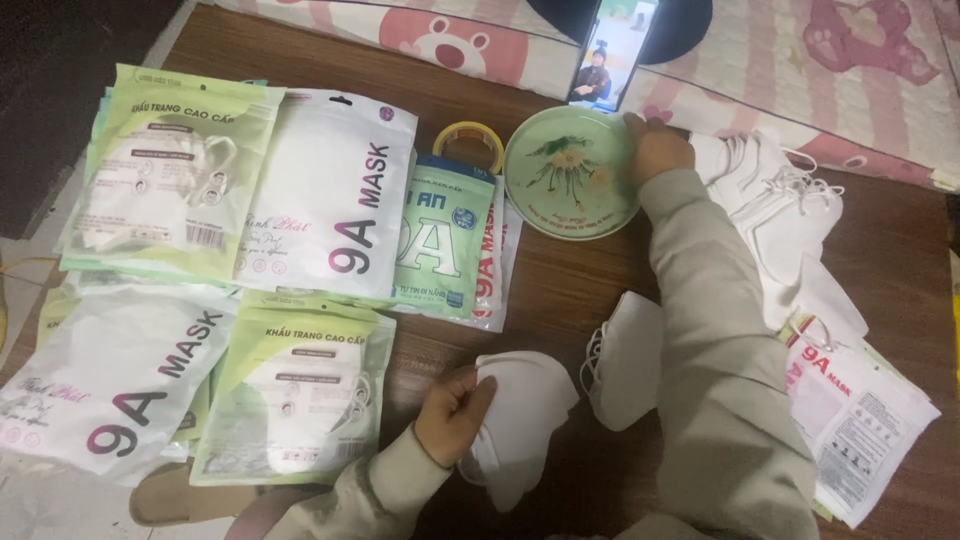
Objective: Manually folding and stacking face masks on a table for packaging.
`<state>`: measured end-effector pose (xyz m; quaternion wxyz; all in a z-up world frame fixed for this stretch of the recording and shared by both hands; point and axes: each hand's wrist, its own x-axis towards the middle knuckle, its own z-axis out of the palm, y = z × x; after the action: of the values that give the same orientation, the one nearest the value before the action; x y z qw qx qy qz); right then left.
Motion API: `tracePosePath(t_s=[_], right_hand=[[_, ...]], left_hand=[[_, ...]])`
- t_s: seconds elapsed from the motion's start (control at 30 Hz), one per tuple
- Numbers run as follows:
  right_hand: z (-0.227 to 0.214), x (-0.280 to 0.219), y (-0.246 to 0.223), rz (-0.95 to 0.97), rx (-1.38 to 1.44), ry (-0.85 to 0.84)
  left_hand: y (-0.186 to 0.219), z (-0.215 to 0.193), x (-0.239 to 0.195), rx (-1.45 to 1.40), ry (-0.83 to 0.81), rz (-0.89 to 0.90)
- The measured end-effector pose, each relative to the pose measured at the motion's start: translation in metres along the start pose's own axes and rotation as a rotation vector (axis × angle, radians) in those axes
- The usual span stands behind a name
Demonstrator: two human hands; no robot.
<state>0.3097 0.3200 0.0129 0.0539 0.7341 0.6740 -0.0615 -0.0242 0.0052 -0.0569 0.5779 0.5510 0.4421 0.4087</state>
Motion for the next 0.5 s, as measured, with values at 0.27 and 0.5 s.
tracePosePath(t_s=[0.27,0.5], right_hand=[[0.056,-0.168,0.051,-0.130,0.254,0.212],[0.079,-0.295,0.049,-0.095,-0.021,0.139]], left_hand=[[0.027,0.004,0.001,-0.071,0.053,-0.111],[-0.014,0.016,0.017,0.147,0.165,0.001]])
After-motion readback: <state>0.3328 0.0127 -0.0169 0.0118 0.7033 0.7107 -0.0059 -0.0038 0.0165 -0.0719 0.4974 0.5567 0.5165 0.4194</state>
